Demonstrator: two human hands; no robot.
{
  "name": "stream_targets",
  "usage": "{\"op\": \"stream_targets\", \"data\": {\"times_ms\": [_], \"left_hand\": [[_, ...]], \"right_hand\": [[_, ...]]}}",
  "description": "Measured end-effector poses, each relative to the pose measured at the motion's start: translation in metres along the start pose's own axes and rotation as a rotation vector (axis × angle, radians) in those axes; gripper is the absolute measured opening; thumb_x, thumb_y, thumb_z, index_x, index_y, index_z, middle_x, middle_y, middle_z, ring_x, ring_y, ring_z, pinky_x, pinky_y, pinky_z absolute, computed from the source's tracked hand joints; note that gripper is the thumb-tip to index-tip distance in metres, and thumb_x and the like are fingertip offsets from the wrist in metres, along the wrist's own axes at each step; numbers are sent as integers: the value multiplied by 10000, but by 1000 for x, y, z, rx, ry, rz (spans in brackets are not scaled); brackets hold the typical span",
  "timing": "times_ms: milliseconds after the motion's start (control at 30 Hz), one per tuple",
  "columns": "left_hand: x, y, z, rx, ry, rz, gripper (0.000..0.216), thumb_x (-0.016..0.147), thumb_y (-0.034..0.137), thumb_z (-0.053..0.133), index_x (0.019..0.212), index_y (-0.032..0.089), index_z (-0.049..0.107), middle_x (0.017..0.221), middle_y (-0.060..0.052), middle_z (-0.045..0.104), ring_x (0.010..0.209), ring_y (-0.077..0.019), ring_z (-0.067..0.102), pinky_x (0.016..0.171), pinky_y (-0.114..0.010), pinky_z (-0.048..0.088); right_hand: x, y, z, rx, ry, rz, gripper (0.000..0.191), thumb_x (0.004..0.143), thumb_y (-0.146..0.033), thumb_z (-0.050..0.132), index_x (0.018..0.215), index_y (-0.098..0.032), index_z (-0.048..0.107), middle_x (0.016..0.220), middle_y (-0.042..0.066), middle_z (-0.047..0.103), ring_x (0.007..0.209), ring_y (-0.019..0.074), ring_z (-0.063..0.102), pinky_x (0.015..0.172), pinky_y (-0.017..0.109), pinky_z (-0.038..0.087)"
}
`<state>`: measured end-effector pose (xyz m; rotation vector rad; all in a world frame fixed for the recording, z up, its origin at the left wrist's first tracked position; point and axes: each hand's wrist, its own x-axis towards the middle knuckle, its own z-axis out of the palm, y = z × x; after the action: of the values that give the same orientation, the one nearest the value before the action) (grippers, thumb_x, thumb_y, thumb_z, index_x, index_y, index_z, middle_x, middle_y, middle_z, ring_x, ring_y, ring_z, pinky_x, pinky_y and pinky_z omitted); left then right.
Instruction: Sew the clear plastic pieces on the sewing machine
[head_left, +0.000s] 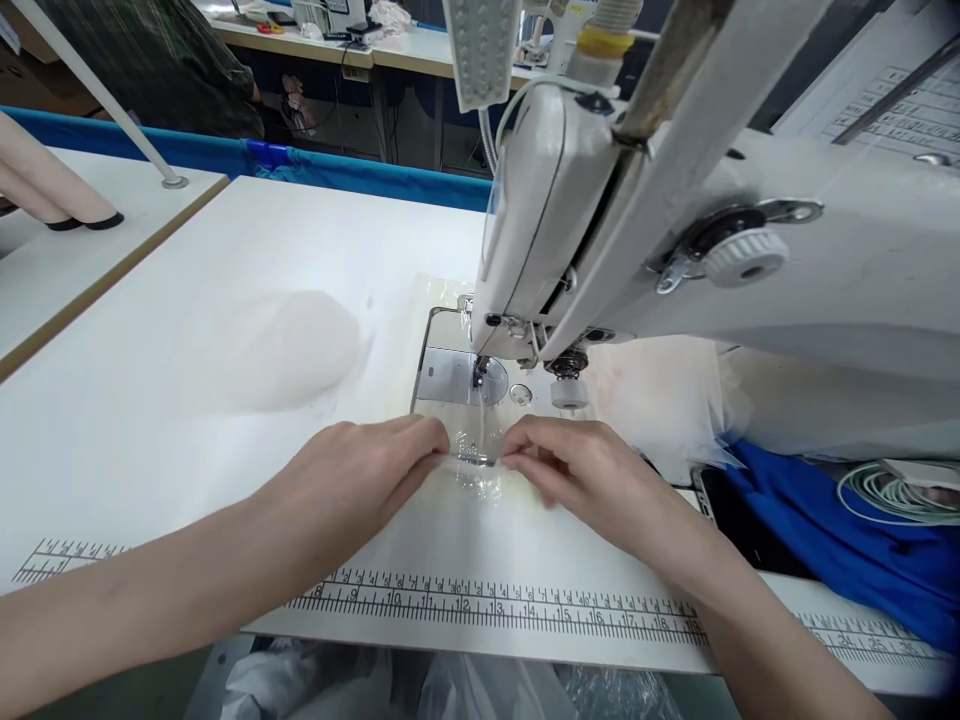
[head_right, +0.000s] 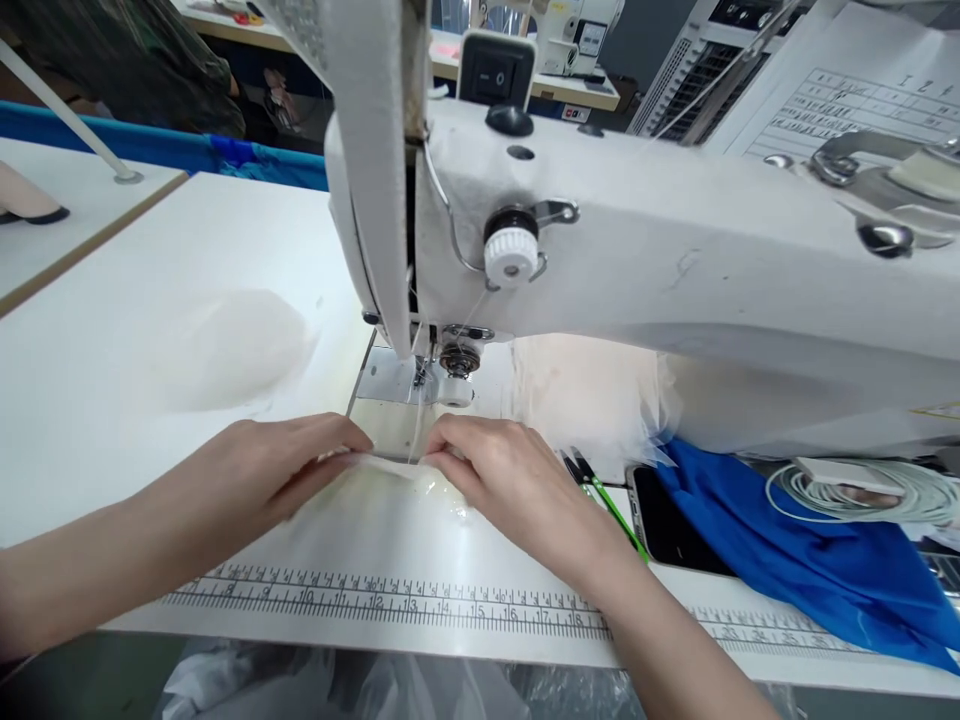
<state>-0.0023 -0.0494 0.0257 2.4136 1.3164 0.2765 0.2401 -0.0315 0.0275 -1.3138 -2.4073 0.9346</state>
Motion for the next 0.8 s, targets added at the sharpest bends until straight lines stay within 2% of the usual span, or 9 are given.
{"op": "stream_targets", "data": {"times_ms": [100,200,300,367,467,533,600,667,800], "left_hand": [[7,-4,-6,-90,-41,-35,235,976,274,335,895,224,550,677,28,620,507,-108,570,428,-200,352],[21,-7,-8,-52,-62,28,178,917,247,438,1023,211,576,805,-14,663,612,-135,617,474,-213,393],[41,-9,-9,-18,-100,70,316,857,193,490,1151,196,604,826,-36,685,626,-151,628,505,-226,409],[54,-11,-12,-25,-146,59,324,830,156,493,1104,206,657,732,-11,675,558,-137,600,493,-221,391],[68,-14,-18,-106,-249,-29,231,816,160,498,887,194,715,550,27,577,434,-101,507,441,-206,343],[71,-17,-22,-210,-311,-80,204,843,227,506,783,177,695,537,27,537,418,-90,484,426,-198,341],[70,-20,-24,-312,-355,-80,254,875,318,510,736,168,660,580,19,531,434,-83,479,429,-195,352],[67,-24,-24,-344,-352,-7,335,908,378,489,696,162,633,616,8,519,462,-79,465,446,-199,353],[55,-28,-13,-210,-202,255,373,966,327,423,755,175,691,660,-11,533,558,-102,478,542,-229,375]], "right_hand": [[0,-1,0,30,11,-1,127,906,-331,600,989,-242,638,886,-5,670,715,134,617,607,241,466],[0,1,5,-112,19,-72,202,870,-266,643,1067,-227,666,962,25,655,729,144,611,605,254,467],[2,5,12,-209,185,-121,244,929,-143,494,1007,-213,714,952,39,651,668,121,598,565,248,437],[4,8,15,-206,347,-146,271,942,-155,473,1047,-213,716,968,49,661,659,116,593,554,241,432],[7,10,16,-204,512,-163,269,963,-236,480,981,-193,744,719,20,640,537,97,517,496,224,393],[9,10,17,-219,561,-161,308,967,-282,486,874,-181,761,544,-12,555,453,87,437,454,220,353],[9,10,17,-223,573,-162,310,963,-285,493,861,-175,764,507,-19,543,434,88,423,441,222,340],[8,8,17,-195,553,-166,260,950,-244,509,934,-172,758,565,-10,614,467,94,486,460,222,363],[4,4,17,-184,459,-213,215,896,-151,547,976,-191,743,795,1,733,607,116,606,529,237,406]]}}
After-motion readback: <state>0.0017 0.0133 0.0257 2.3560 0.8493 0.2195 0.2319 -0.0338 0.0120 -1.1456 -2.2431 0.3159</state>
